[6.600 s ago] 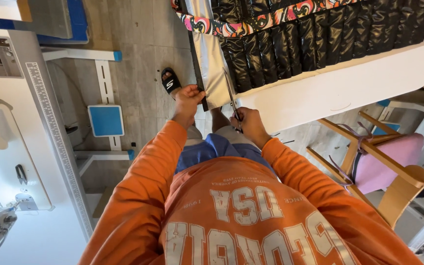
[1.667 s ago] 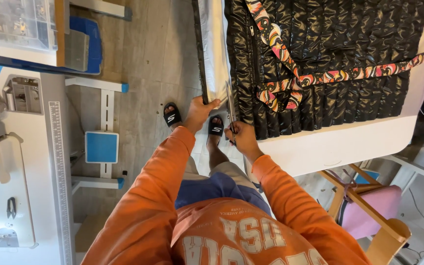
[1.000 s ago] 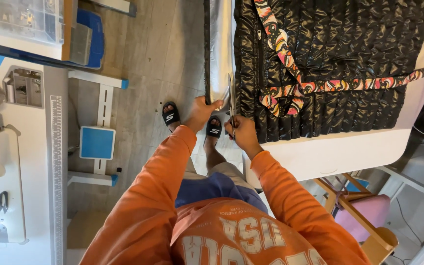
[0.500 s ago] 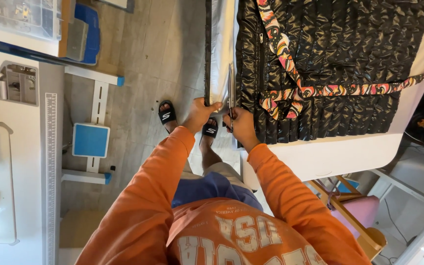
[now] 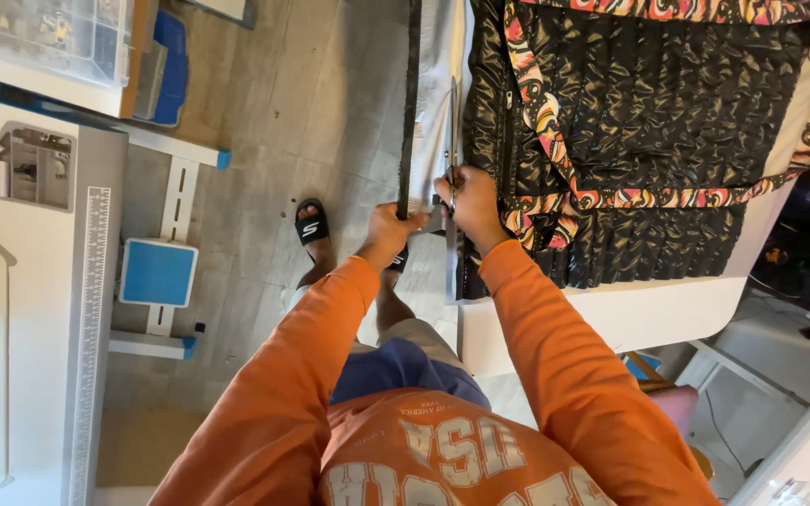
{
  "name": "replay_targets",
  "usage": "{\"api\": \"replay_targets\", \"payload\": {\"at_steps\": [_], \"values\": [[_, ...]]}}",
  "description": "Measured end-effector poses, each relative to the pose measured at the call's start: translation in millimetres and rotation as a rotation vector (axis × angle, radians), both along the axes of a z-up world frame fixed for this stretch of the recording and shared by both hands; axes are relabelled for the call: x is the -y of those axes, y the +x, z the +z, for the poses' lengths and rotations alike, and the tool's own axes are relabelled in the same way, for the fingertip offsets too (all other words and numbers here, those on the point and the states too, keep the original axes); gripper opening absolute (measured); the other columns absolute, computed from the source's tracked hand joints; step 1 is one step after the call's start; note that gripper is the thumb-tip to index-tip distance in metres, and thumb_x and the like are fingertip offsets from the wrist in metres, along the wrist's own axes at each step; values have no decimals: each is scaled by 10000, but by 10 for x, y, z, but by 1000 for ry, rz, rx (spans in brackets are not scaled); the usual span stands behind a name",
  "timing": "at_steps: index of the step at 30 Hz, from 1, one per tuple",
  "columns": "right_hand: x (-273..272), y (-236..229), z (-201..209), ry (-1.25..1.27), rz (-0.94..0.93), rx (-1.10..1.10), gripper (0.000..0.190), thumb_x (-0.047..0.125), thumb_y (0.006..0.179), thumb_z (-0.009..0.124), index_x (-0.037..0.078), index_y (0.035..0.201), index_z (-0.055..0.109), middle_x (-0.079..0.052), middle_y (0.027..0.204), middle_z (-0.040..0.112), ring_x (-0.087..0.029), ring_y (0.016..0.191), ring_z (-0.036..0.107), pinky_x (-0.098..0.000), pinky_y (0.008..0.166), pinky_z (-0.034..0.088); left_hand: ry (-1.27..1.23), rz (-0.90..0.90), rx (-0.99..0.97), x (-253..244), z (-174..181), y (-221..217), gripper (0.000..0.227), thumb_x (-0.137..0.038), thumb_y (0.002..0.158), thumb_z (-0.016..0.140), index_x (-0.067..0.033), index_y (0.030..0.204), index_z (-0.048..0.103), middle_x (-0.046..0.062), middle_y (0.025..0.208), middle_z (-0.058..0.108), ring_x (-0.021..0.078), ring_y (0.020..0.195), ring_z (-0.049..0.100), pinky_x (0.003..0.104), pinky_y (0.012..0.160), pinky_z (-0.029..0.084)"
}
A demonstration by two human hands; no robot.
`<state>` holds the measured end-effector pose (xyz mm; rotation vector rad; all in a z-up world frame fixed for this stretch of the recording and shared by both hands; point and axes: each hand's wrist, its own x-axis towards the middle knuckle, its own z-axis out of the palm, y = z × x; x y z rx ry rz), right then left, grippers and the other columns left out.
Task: The person cuts fabric pieces using scissors and then selects specific hardware components from a storage organizer in a workshop.
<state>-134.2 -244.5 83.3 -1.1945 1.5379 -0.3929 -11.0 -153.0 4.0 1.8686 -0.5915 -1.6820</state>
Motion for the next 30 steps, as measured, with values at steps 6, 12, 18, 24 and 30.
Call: {"api": "replay_targets", "payload": {"at_steps": [6, 12, 18, 24, 30], "values": [[418, 177, 30, -21, -31, -19, 168, 114, 868, 698, -36, 793, 688, -125, 519, 584, -174, 398, 599, -275, 426, 478, 142, -127, 51, 85, 248, 131, 360, -392, 742, 892, -185, 619, 624, -44, 517, 588, 155, 514, 618, 264, 501, 445], [862, 309, -30, -44, -30, -35, 165, 98, 864, 687, -53, 798, 679, -133, 521, 563, -176, 390, 583, -294, 417, 480, 148, -135, -9, 57, 152, 119, 411, -415, 707, 903, -68, 714, 682, 115, 634, 652, 293, 699, 695, 378, 631, 505], [1363, 409, -153, -13, -86, -6, 155, 100, 857, 693, -29, 778, 663, -120, 537, 546, -173, 387, 589, -302, 380, 498, 164, -267, 59, -142, -454, 16, 379, -444, 709, 897, -114, 714, 711, 95, 677, 711, 286, 743, 732, 380, 637, 541], [1958, 594, -201, -5, -144, 49, 170, 75, 832, 710, -21, 711, 637, -129, 490, 533, -184, 357, 585, -312, 329, 484, 230, -424, 151, -30, -281, 178, 529, -602, 645, 899, -124, 748, 697, 89, 719, 729, 296, 799, 761, 406, 660, 576], [2572, 659, -433, 7, -165, 62, 148, 69, 800, 717, -8, 691, 653, -144, 489, 545, -185, 354, 587, -328, 309, 487, 343, -504, 139, 219, 176, 361, 531, -591, 707, 851, -100, 879, 746, 117, 882, 778, 320, 953, 767, 432, 727, 585]]}}
